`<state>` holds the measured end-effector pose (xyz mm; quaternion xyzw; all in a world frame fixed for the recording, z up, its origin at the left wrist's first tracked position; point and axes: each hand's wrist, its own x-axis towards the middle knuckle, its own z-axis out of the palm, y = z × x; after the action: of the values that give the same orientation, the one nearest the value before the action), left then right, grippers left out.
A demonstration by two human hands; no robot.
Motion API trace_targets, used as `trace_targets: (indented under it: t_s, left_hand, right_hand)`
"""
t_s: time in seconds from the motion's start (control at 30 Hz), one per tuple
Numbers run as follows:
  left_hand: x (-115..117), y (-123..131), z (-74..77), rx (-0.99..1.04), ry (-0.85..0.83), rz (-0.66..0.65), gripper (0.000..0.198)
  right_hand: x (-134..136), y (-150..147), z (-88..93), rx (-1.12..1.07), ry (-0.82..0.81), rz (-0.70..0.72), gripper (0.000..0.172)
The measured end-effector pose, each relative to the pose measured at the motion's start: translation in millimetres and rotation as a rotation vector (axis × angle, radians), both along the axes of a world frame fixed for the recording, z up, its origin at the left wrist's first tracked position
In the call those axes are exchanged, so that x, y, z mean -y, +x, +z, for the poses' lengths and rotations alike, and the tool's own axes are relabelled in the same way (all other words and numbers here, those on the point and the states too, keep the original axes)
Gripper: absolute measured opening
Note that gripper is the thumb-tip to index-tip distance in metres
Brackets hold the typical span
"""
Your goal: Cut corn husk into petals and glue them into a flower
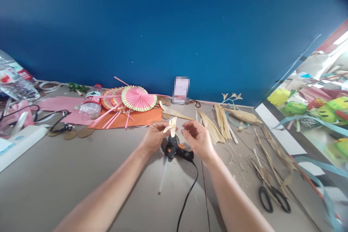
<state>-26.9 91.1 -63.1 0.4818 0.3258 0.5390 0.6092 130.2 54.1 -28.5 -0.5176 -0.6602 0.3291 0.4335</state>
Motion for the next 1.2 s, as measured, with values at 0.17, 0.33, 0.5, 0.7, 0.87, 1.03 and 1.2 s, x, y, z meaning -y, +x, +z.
trace_targets:
  t_s: [0.17,0.33,0.5,0.7,0.87,1.03,1.2]
  left_hand:
    - [-5,-9,5.5,0.128,-0.039,-0.005,0.014]
    - [-12,-16,4.4,0.214,-0.035,-0.053,0.015]
    - [-16,-23,3.8,0.177,-0.021,-0.059,0.013]
    - [-13,-25,7.4,0.054,-0.009,-0.035,0.008]
    - [-9,-21,12.0,-0.145,0.090,-0.084,0.007]
    - [-6,-20,16.0,-0.217,0.169,-0.080,0.005]
    - [-5,-20,16.8,-0.284,0.198,-0.108,0.004]
  right_hand:
    - [20,-1,11.0,0.808,-0.019,0.147,0.047]
    - [33,-17,-11.9,1.068,-0.032,0.145,0.031]
    - [29,0,-12.9,0.882,-0.074,0.103,0.022]
    - [20,38,5.5,-0.023,-0.092,0.012,0.030]
    - [25,43,8.1,-0.341,-0.220,0.181,0.038]
    - [26,37,9.5,-0.169,-0.210,0.235,0.038]
    - [24,39,9.2,-0.127,-0.273,0.221,0.040]
